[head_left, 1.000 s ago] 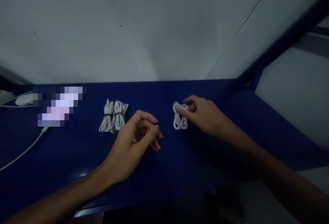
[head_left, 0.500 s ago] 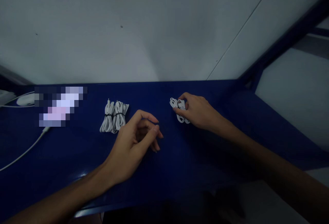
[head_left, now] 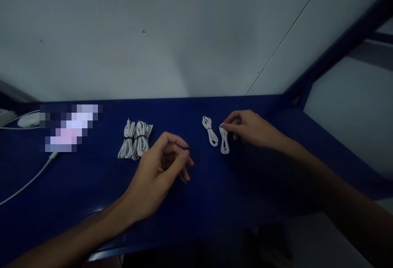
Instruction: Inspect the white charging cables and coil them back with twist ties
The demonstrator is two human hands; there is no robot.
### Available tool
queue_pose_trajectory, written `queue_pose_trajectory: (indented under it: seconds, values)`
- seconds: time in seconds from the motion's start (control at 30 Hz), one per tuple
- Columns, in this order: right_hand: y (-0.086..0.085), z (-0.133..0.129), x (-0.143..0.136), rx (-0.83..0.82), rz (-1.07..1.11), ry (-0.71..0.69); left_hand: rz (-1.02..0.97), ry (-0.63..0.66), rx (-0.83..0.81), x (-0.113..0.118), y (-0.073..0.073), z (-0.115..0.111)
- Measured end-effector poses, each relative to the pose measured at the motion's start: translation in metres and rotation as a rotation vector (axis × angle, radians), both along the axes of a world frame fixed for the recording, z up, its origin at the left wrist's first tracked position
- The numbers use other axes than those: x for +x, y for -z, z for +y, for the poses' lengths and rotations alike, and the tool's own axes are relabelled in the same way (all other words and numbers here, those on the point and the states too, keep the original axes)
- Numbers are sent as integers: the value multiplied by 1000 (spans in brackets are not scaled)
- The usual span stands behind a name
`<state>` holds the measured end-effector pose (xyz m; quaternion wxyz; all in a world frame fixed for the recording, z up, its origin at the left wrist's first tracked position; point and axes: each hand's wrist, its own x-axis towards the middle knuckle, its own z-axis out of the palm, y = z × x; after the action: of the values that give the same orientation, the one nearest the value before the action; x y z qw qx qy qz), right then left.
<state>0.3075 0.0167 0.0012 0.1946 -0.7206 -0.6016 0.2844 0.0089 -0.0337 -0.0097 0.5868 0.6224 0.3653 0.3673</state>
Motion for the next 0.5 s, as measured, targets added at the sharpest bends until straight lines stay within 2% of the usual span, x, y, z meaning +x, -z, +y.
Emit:
queue_pose_trajectory:
  seconds: [0.17, 0.37, 0.4, 0.43, 0.5]
  values:
    - [5, 3, 20, 28, 32, 102, -8, 2, 8, 0, -1, 0]
    - [3, -20, 42, 141, -294, 159, -9, -2, 0, 0, 1, 0]
    - [2, -25, 45, 176, -337, 89, -8, 0, 0, 0, 1, 0]
    - [1, -28, 49, 256, -403, -84, -6, 3, -1, -1, 1, 0]
    - [1, -31, 55, 318, -396, -393, -2, 2, -4, -1, 2, 0]
